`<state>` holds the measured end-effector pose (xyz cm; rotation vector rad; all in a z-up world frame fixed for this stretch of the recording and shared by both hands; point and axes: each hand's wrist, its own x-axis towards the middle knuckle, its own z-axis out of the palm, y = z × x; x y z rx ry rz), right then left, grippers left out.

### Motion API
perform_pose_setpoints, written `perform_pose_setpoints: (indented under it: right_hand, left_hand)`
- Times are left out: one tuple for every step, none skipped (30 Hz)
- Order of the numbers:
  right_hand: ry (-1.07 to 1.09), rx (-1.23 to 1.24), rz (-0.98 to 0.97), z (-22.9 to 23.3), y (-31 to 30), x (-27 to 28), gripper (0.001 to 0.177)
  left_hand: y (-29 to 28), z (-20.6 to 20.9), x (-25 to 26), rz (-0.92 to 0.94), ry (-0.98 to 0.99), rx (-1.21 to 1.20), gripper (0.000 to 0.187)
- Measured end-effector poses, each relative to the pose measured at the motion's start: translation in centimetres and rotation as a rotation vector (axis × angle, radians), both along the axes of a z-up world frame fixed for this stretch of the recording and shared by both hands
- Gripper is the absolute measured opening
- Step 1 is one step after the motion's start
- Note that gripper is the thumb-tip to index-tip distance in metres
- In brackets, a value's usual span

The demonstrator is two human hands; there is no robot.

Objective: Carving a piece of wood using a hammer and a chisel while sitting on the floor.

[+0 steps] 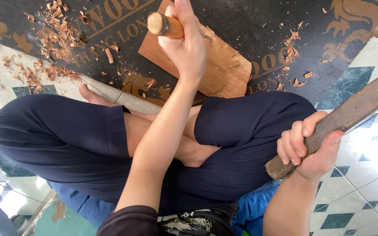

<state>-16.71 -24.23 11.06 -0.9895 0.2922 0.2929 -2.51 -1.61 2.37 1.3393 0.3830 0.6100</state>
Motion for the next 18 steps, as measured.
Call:
perform_pose_setpoints:
  right_hand:
    - [0.007,-0.002,-0.013,0.0,0.0,0.0,0.042]
    - [0.011,-0.002,-0.027,0.0,0.1,0.0,0.042]
    - [0.008,-0.003,-0.028,0.0,0.1,0.0,0.042]
    - [0.012,-0.015,-0.03,0.0,0.1,-0.1,0.043]
    - [0.015,-0.028,-0.033,0.1,0.1,-0.2,0.044]
    - [0.008,-0.028,-0.035,0.0,0.2,-0.1,0.044]
    - [-0.001,-0.032,-0.031,0.1,0.4,-0.1,0.041]
    - [-0.014,-0.034,-0.027,0.1,0.6,-0.1,0.04]
    - [-0.026,-0.031,-0.031,0.5,0.9,-0.5,0.04]
    - [0.001,-0.063,-0.038,0.8,1.3,-0.7,0.036]
    - [0.029,-0.094,-0.045,1.2,1.7,-0.9,0.033]
    - [0.008,-0.092,-0.051,2.0,3.1,-1.4,0.033]
    - [0.02,-0.173,0.032,2.8,4.4,-2.0,0.03]
    - [0.038,-0.253,0.112,3.5,5.8,-2.8,0.029]
    - [0.024,-0.25,0.102,4.4,7.4,-2.7,0.029]
    - [-0.063,-0.542,0.235,5.2,8.9,-2.7,0.028]
    - [-0.148,-0.836,0.365,6.0,10.5,-2.6,0.028]
    - [-0.156,-0.836,0.355,6.8,11.5,-2.3,0.028]
  left_hand:
    - [-0.1,0.3,-0.1,0.001,0.005,0.034,0.03]
    - [-0.1,0.6,0.0,0.001,0.008,0.07,0.032]
    - [0.0,0.5,-0.1,0.0,0.006,0.069,0.032]
    - [0.1,0.4,-0.2,-0.021,0.004,0.104,0.034]
    - [0.2,0.4,-0.4,-0.041,0.003,0.138,0.035]
    - [0.2,0.0,-0.8,-0.043,-0.004,0.139,0.035]
    - [0.3,-0.3,-1.2,-0.087,-0.019,0.061,0.034]
    - [0.4,-0.5,-1.6,-0.133,-0.038,-0.013,0.033]
    - [0.6,-0.3,-2.2,-0.137,-0.05,-0.01,0.033]
    - [0.8,-0.1,-2.6,-0.133,-0.006,-0.035,0.034]
    - [1.1,0.3,-3.0,-0.129,0.038,-0.06,0.035]
    - [1.0,0.4,-3.4,-0.135,0.017,-0.057,0.035]
    - [0.9,0.5,-3.8,-0.118,0.084,-0.06,0.038]
    - [0.9,0.5,-4.6,-0.104,0.157,-0.06,0.041]
    - [0.4,0.6,-4.6,-0.112,0.143,-0.056,0.041]
    - [0.0,0.7,-4.7,-0.018,0.092,-0.064,0.043]
    - [-0.5,0.7,-4.7,0.077,0.041,-0.075,0.045]
    - [-0.2,3.5,-5.1,0.07,0.03,-0.073,0.045]
